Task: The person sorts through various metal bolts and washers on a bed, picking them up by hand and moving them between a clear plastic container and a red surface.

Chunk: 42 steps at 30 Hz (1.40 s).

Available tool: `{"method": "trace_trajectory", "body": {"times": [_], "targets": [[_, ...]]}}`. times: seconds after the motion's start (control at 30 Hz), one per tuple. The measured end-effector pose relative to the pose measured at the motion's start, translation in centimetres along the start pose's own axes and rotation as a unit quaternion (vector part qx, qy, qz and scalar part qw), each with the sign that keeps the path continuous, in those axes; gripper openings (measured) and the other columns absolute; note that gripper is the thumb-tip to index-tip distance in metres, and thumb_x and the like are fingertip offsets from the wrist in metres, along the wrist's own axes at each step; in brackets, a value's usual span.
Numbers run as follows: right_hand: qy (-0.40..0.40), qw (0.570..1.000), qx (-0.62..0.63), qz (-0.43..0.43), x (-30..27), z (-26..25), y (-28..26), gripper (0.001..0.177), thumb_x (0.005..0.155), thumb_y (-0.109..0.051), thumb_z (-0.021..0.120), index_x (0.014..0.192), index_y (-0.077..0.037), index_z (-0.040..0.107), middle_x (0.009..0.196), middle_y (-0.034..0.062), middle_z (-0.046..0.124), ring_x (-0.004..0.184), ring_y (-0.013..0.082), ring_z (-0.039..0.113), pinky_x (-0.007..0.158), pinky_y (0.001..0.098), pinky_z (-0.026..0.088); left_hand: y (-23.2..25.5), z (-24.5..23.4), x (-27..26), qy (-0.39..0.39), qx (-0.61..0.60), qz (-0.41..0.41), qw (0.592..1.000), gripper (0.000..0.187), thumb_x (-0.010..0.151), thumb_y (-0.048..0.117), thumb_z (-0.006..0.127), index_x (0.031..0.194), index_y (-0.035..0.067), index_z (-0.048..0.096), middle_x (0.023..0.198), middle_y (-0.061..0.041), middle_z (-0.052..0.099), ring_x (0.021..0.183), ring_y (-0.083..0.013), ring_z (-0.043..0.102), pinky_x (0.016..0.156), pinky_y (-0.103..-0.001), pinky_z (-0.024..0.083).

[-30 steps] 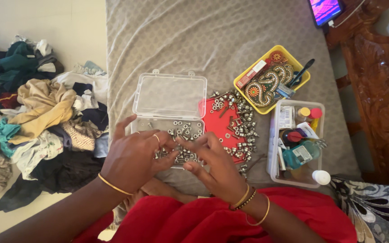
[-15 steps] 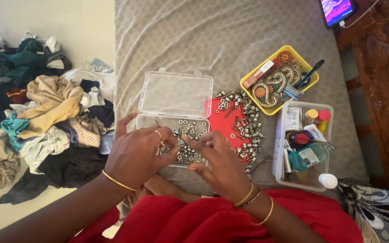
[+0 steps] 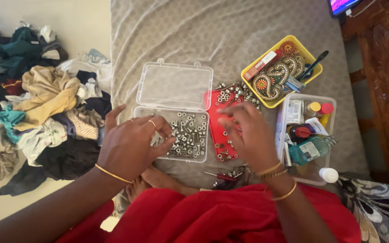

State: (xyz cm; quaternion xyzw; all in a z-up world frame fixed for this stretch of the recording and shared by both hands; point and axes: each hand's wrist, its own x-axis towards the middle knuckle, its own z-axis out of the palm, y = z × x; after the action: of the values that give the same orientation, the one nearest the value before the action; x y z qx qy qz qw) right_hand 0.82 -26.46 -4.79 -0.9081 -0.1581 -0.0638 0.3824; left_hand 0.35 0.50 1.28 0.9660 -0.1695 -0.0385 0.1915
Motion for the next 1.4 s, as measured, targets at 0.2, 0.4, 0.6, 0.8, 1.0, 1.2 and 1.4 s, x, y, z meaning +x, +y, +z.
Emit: {"method": "trace_trajectory", "body": {"times": [0.2, 0.4, 0.6, 0.8, 1.0, 1.2, 1.4], "targets": [[-0.098, 0.982, -0.155, 0.050, 0.0, 2.1, 6.3, 0.013, 0.089, -0.021, 0.070, 0.099, -0.012, 0.071, 0.096, 0.0087, 0.070, 0.090, 0.0322, 0.068, 0.077, 0.0472, 0.052, 0.0, 0.1, 0.0, -0.025, 0.018, -0.016, 0.999, 0.025, 0.083, 0.039, 0.073, 0.104, 0.025, 0.070, 0.082, 0.007, 0.070, 0.086, -0.0169, 0.071, 0.112, -0.055, 0.027], [-0.221, 0.933, -0.283, 0.020, -2.4, 7.8, 10.2, 0.014, 0.084, -0.019, 0.065, 0.096, -0.012, 0.066, 0.095, 0.0105, 0.069, 0.091, 0.0320, 0.069, 0.071, 0.0463, 0.056, 0.1, 0.1, -0.1, -0.021, 0.027, -0.001, 0.999, 0.024, 0.084, 0.038, 0.073, 0.105, 0.026, 0.071, 0.090, 0.006, 0.070, 0.093, -0.0186, 0.070, 0.113, -0.057, 0.025], [-0.239, 0.920, -0.311, 0.006, -3.2, 9.2, 10.0, 0.012, 0.089, -0.018, 0.059, 0.098, -0.013, 0.065, 0.092, 0.0079, 0.070, 0.092, 0.0294, 0.070, 0.071, 0.0451, 0.057, 0.4, 0.1, -0.3, -0.031, 0.019, 0.008, 0.999, 0.026, 0.083, 0.035, 0.073, 0.107, 0.027, 0.071, 0.093, 0.006, 0.072, 0.098, -0.0198, 0.069, 0.113, -0.059, 0.022], [-0.153, 0.984, -0.088, -0.008, -1.5, 7.0, 5.9, 0.027, 0.081, -0.008, 0.071, 0.105, -0.006, 0.059, 0.098, 0.0106, 0.066, 0.091, 0.0258, 0.069, 0.079, 0.0382, 0.058, 0.1, 1.1, -0.5, -0.057, -0.009, 0.045, 0.997, 0.026, 0.084, 0.033, 0.071, 0.109, 0.025, 0.071, 0.099, 0.005, 0.074, 0.102, -0.0185, 0.069, 0.113, -0.058, 0.021], [-0.200, 0.883, 0.397, 0.152, -1.4, 6.2, 2.7, 0.039, 0.088, -0.007, 0.077, 0.122, -0.008, 0.057, 0.102, 0.0017, 0.067, 0.095, 0.0120, 0.068, 0.086, 0.0288, 0.058, -1.7, 4.0, -0.2, -0.085, -0.004, 0.188, 0.978, 0.031, 0.085, 0.035, 0.070, 0.113, 0.024, 0.070, 0.104, 0.002, 0.071, 0.104, -0.0208, 0.067, 0.104, -0.052, 0.035], [-0.196, 0.788, 0.543, 0.214, -2.4, 7.6, 3.1, 0.050, 0.087, -0.005, 0.078, 0.132, -0.006, 0.057, 0.105, 0.0035, 0.070, 0.098, 0.0125, 0.068, 0.089, 0.0291, 0.056, -1.9, 6.2, -1.2, -0.027, -0.031, 0.178, 0.983, 0.029, 0.089, 0.042, 0.069, 0.112, 0.023, 0.071, 0.101, 0.002, 0.070, 0.098, -0.0198, 0.068, 0.101, -0.048, 0.040], [-0.212, 0.757, 0.565, 0.251, -3.5, 8.9, 3.1, 0.053, 0.088, -0.007, 0.077, 0.137, -0.005, 0.056, 0.104, 0.0047, 0.070, 0.099, 0.0142, 0.069, 0.091, 0.0311, 0.056, -2.3, 7.9, -1.9, 0.062, -0.019, 0.219, 0.974, 0.020, 0.087, 0.038, 0.071, 0.102, 0.025, 0.074, 0.097, 0.007, 0.072, 0.090, -0.0146, 0.070, 0.102, -0.046, 0.041]]}}
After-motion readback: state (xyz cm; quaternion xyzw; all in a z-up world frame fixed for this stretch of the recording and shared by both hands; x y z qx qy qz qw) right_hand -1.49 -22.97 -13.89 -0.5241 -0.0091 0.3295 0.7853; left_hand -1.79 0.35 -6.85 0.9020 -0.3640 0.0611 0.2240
